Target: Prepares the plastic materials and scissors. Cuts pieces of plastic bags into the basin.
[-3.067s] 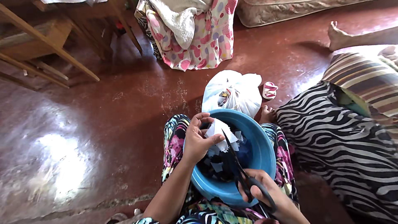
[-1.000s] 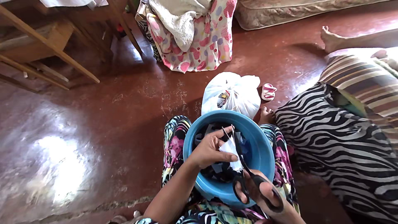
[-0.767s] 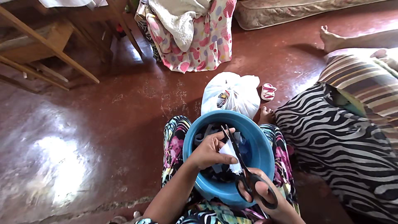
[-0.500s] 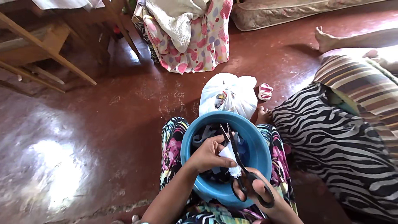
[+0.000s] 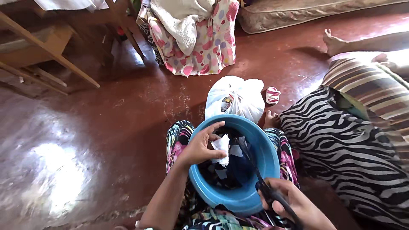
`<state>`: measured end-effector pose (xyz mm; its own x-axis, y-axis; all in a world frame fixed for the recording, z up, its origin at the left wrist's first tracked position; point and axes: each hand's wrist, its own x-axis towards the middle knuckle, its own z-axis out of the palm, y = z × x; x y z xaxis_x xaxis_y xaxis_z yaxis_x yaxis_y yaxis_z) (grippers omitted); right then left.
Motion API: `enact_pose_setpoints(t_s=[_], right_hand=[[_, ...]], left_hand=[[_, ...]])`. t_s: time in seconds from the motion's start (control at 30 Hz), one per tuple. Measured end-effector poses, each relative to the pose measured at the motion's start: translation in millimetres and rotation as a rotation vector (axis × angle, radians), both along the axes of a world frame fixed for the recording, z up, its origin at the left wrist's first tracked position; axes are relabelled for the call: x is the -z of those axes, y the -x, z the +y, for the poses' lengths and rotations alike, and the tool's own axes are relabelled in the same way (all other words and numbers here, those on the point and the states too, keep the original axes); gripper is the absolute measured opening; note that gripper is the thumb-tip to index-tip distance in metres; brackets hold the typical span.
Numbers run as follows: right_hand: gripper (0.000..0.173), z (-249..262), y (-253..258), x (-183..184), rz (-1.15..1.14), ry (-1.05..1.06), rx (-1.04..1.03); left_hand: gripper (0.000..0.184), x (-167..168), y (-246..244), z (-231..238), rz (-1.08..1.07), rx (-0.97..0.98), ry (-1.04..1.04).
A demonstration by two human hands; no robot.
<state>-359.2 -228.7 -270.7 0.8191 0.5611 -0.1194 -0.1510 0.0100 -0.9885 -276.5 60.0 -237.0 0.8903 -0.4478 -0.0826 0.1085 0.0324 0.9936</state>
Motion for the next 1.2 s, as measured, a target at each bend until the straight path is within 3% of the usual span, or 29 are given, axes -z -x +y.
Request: enact_pose_setpoints(t_s=[0.17, 0.33, 0.57, 0.83, 1.0, 1.1, 1.2], right_hand=[[0.070, -4.9, 4.8, -6.7, 0.025, 0.276, -0.044], [0.069, -2.9, 4.4, -3.5, 0.047, 0.221, -0.124], [0.067, 6.3, -1.2, -1.1, 0.054, 0.098, -0.158], [0.052, 13.0, -1.9, 4.6, 0.107, -0.008, -0.116], [0.056, 21.5, 0.7, 3.3, 0.069, 0.077, -0.020], [0.059, 23.8, -1.0, 1.8, 0.053, 0.121, -0.026], [0.056, 23.3, -2.6, 4.1, 0.054, 0.080, -0.051]], left_hand=[[0.092, -10.5, -13.5, 11.0, -0.126, 0.144, -0.015], [0.097, -15.2, -26.1, 7.7, -0.232, 0.335, -0.035], [0.110, -16.1, -31.3, -0.2, -0.210, 0.504, -0.045], [0.113, -9.4, -31.9, 1.3, -0.178, 0.493, -0.006], [0.117, -6.2, -16.4, -0.1, -0.424, 0.200, -0.152], [0.122, 0.8, -10.7, -10.1, -0.531, 0.197, -0.013], [0.119, 5.8, -10.4, -12.0, -0.432, 0.268, 0.095]])
